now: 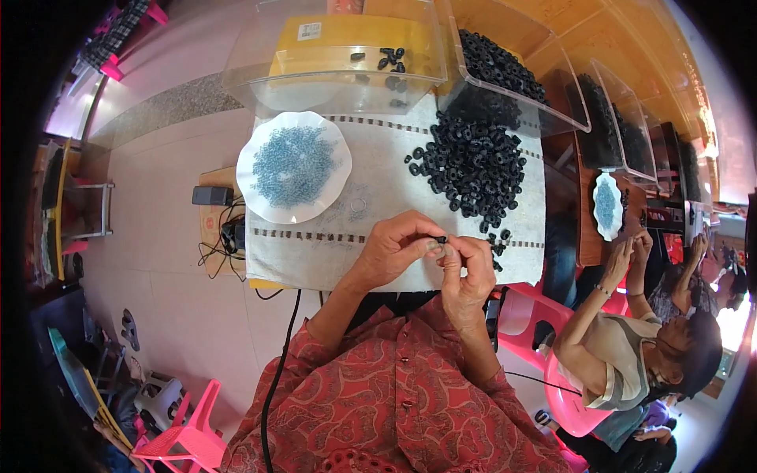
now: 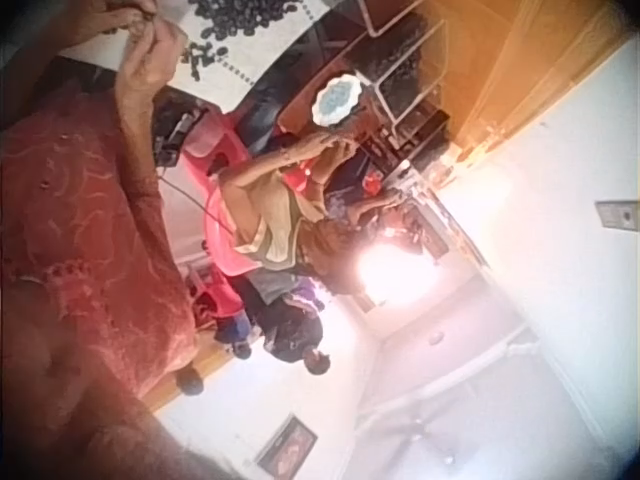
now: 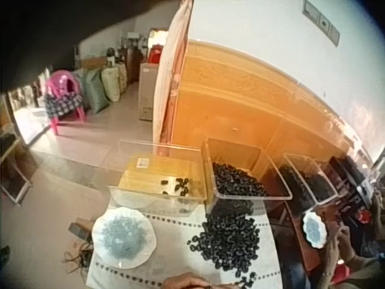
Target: Manually assembling small black parts by inserting tiny silver pins or beads into them.
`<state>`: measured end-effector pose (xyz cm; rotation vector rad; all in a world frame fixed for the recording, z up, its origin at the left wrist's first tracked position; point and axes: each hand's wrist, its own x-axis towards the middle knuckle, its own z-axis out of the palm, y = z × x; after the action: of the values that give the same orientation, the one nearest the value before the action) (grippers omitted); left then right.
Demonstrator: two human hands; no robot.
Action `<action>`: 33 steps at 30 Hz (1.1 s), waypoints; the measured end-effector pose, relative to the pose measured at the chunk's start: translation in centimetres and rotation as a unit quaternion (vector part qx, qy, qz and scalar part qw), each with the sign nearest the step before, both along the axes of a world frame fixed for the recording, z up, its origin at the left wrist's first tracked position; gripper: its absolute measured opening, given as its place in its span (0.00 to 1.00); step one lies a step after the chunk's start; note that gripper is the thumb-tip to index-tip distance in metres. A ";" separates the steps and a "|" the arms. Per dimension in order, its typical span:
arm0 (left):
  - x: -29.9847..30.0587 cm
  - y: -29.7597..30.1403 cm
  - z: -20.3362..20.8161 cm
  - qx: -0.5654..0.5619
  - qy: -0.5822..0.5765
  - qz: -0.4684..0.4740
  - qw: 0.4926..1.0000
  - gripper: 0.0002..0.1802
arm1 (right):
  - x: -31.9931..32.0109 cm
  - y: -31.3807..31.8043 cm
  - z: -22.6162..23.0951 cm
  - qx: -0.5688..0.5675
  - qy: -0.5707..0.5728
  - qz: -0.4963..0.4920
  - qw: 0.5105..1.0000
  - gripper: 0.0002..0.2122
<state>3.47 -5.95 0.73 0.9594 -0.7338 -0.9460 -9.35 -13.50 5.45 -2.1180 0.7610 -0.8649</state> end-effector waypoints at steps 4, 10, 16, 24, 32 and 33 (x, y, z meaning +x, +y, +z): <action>0.1 1.0 0.2 0.009 -0.033 0.014 0.999 0.09 | -0.1 0.8 -0.4 -0.055 0.014 0.016 0.998 0.14; 0.3 2.0 -0.2 0.027 0.013 0.019 0.999 0.08 | 0.4 2.8 -0.6 -0.049 -0.015 0.059 0.997 0.14; 0.1 2.2 0.0 0.056 0.078 0.012 0.995 0.08 | -1.7 0.3 -1.2 -0.040 0.045 0.049 0.997 0.12; 0.0 1.6 -0.2 0.072 0.123 0.022 0.989 0.09 | -6.6 -3.8 -2.2 -0.058 0.116 -0.072 0.989 0.06; -0.5 1.6 0.0 0.078 0.115 0.029 0.990 0.09 | -6.5 -2.4 -3.2 0.016 0.214 -0.061 0.975 0.10; -0.6 1.6 0.2 0.081 0.111 0.029 0.990 0.09 | -6.5 -2.6 -3.4 0.001 0.227 -0.057 0.972 0.09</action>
<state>2.89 -4.30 0.90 0.9912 -0.4445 -1.0544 -15.82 -16.06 2.01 -2.3182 1.1228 -0.4326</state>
